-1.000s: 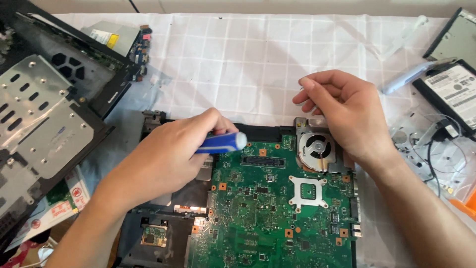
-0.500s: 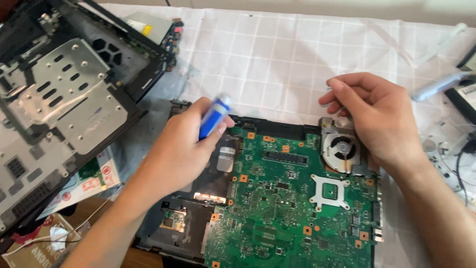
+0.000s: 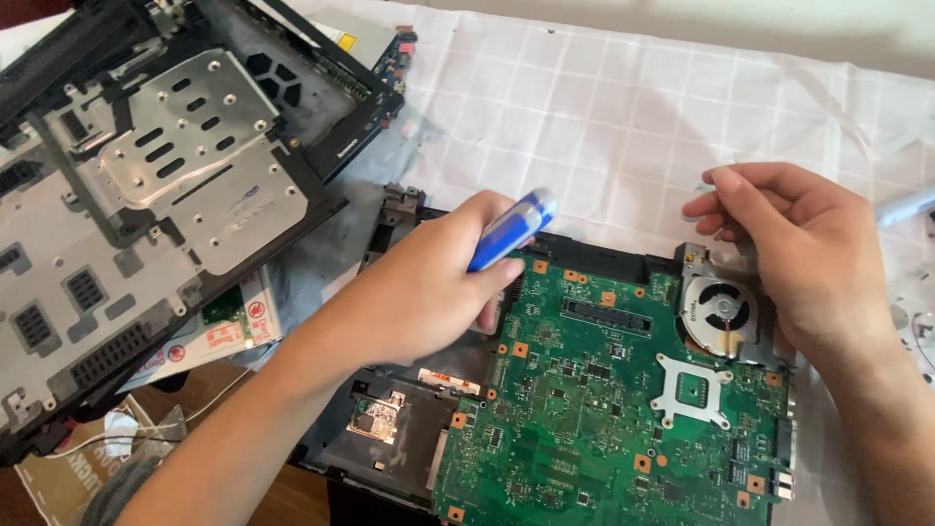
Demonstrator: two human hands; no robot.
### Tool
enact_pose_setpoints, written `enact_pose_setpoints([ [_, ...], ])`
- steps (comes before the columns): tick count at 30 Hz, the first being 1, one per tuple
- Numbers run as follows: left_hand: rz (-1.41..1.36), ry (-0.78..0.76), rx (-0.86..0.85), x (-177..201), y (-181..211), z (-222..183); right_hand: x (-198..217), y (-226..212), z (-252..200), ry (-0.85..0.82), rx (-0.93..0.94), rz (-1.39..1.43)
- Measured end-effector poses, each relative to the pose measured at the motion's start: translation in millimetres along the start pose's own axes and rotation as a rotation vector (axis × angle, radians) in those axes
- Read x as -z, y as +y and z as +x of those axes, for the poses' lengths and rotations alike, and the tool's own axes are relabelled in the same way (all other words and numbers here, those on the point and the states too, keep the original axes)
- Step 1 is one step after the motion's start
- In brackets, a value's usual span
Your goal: Disassembling a laptop by removing screws from the motherboard and lifting the board for inspection.
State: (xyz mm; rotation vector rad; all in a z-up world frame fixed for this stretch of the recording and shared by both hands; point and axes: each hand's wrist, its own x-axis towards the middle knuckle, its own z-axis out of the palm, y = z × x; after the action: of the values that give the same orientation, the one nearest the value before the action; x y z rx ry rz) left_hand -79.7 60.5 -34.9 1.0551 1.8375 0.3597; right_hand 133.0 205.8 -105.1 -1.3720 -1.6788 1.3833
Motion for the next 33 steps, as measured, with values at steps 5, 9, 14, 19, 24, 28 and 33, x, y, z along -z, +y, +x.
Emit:
enact_pose_setpoints([
  [5,-0.506,-0.017,0.004,2.4,-10.8,27.7,-0.7,2.1,0.2,0.016,0.017,-0.016],
  [9,-0.576,-0.039,0.035,6.1,-13.3,35.9,-2.2,1.8,-0.6,0.019,0.015,-0.029],
  [14,-0.726,-0.121,-0.012,8.9,-27.4,48.6,-2.2,7.9,3.5,0.025,0.020,-0.018],
  [19,-0.488,-0.008,-0.018,5.0,-17.1,40.0,1.2,7.9,8.7,0.004,0.012,-0.018],
  [24,-0.025,0.134,-0.077,1.3,4.9,13.7,3.7,0.0,6.1,-0.016,-0.017,0.010],
  [28,-0.328,0.393,-0.709,-0.8,7.3,6.5,6.4,0.5,7.4,-0.055,-0.019,0.076],
  [33,-0.288,0.343,-0.759,-27.3,8.7,18.4,7.5,1.9,8.5,-0.060,-0.031,0.105],
])
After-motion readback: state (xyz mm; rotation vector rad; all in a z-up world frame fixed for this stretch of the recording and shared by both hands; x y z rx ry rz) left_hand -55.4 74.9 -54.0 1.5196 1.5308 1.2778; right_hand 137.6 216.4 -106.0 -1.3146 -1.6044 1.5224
